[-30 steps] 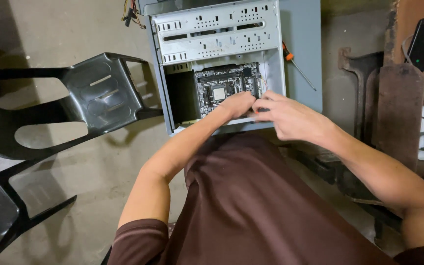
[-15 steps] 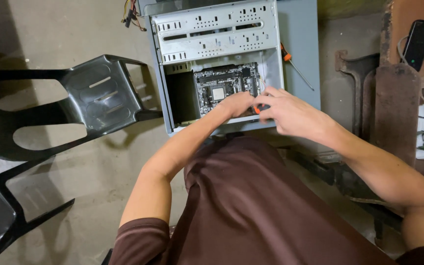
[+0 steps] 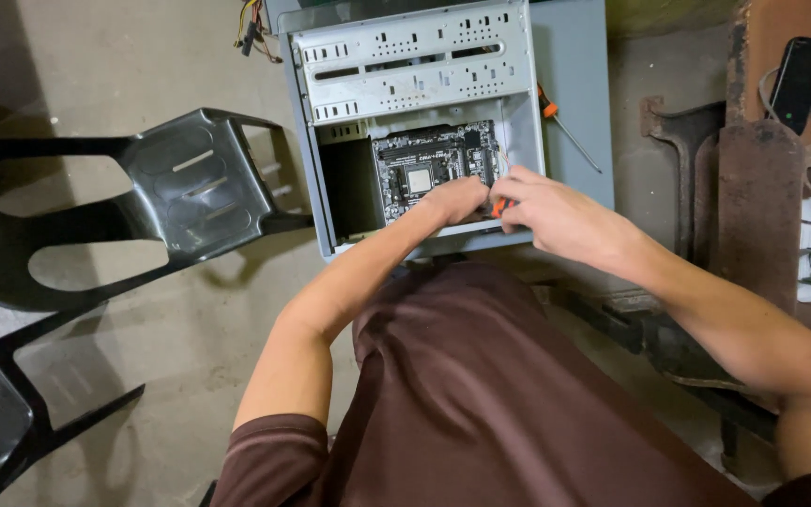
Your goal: A person disassembles a desktop computer by removing motherboard screws and the CPU fan, then cleans the parts with a brush.
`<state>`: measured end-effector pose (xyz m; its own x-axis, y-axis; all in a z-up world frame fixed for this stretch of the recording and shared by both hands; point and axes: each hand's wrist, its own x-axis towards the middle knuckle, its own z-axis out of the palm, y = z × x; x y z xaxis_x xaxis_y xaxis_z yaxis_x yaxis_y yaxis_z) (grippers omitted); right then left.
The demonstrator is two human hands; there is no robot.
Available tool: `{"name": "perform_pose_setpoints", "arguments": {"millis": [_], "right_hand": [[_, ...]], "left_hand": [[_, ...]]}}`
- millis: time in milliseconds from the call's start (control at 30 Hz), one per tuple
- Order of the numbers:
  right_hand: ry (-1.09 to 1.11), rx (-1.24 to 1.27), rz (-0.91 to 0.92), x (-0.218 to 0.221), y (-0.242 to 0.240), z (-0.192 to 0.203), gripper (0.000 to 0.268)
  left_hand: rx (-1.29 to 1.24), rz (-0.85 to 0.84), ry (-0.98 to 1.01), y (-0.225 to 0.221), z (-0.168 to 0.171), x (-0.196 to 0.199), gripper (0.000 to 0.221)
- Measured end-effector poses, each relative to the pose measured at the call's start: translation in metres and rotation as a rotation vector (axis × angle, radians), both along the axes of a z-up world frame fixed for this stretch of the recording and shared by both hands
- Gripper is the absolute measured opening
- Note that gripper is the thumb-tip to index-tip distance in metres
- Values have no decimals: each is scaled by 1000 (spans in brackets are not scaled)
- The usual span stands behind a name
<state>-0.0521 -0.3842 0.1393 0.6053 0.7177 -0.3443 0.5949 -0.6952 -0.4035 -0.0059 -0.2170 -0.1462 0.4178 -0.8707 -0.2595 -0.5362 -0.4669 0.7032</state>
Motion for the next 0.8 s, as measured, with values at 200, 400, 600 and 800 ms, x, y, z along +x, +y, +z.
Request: {"name": "perform_pose_setpoints", "arguments": {"millis": [200, 400, 600, 800], "right_hand": [[102, 177, -140, -2, 30, 38, 30], [-139, -237, -227, -12, 24, 14, 59], [58, -33, -12, -4, 15, 19, 12], [60, -8, -235, -9, 38, 47, 57]], "left_hand": [[-3, 6, 176, 14, 49, 6, 18], [-14, 48, 87, -2, -13, -1, 17], [-80, -45, 23, -2, -19, 7, 11], [-68, 26, 167, -7, -21, 10, 22]]}}
